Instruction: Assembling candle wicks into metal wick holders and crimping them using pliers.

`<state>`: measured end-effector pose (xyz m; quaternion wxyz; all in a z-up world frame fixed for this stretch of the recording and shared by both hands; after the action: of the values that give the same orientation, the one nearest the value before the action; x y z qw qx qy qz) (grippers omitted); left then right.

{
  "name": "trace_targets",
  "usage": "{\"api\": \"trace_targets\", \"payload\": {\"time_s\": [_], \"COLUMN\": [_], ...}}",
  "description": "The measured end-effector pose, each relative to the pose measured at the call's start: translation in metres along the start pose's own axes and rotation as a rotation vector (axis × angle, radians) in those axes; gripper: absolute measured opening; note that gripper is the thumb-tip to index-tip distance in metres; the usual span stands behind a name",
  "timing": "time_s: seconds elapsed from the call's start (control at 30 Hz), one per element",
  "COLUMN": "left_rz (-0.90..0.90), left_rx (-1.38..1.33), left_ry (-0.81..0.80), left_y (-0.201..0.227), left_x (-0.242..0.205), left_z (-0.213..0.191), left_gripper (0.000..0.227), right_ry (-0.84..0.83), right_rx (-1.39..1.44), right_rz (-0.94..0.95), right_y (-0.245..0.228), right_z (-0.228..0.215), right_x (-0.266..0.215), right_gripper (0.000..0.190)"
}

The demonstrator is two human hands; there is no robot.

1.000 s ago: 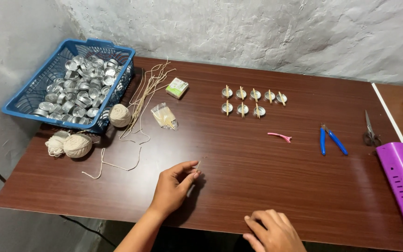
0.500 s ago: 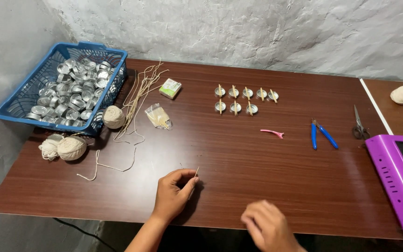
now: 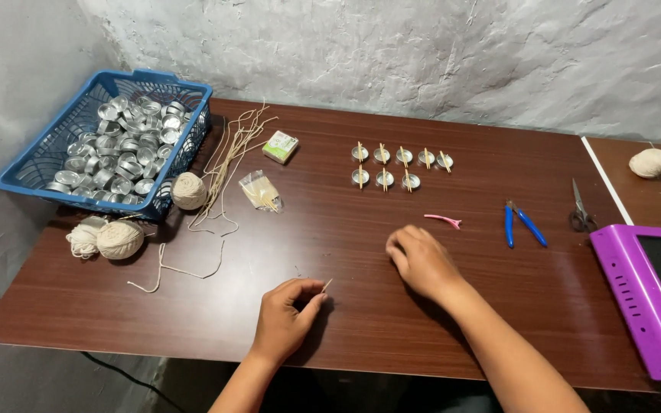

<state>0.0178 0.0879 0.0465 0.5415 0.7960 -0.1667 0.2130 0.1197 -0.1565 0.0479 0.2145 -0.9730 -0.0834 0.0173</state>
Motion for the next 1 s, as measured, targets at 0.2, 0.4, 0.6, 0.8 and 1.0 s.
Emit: {"api": "trace_targets", "payload": {"time_s": [0.2,0.4,0.6,0.8,1.0], "left_rz": [-0.014,0.010,-0.022,-0.023,-0.021], "left_rx": [-0.045,-0.045,-0.005,-0.033,-0.004], "left_ry": [-0.004,0.030,0.025,0.039,0.038], "left_y": [-0.003,0.002,-0.006,-0.008,-0.007], "left_x": [-0.001,0.003,0.000,-0.003,-0.004], "left_z": [0.001,-0.002,0.000,0.000,-0.001], "left_gripper": [0.020,0.015,0.019,0.022,0.020], "right_ry": [0.147,0.092,0.089,0.121,0.183], "right_rx": [0.240,0.560,0.594,0.660,0.812], "right_rz": [-0.173,0.110,0.029,-0.030,0.043], "right_y": [0.009,0.054,0.044,0.036,0.060], "right_z": [-0.018,0.039,0.032,0.023,0.033], "right_x": [-0.114,-0.178,-0.160,-0.139,-0.142], "right_gripper": [0.013,0.012,0.017,0.014,0.012]}}
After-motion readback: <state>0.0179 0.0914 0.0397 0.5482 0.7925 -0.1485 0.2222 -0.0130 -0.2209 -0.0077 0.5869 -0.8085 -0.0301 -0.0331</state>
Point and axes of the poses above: each hand's wrist, its own x-axis towards the middle knuckle, its own z-axis out of the palm, y = z × x, the point moved 9 cm from there along x, towards the middle knuckle, and after that the axes turned 8 degrees about z, right-handed, at the moved point
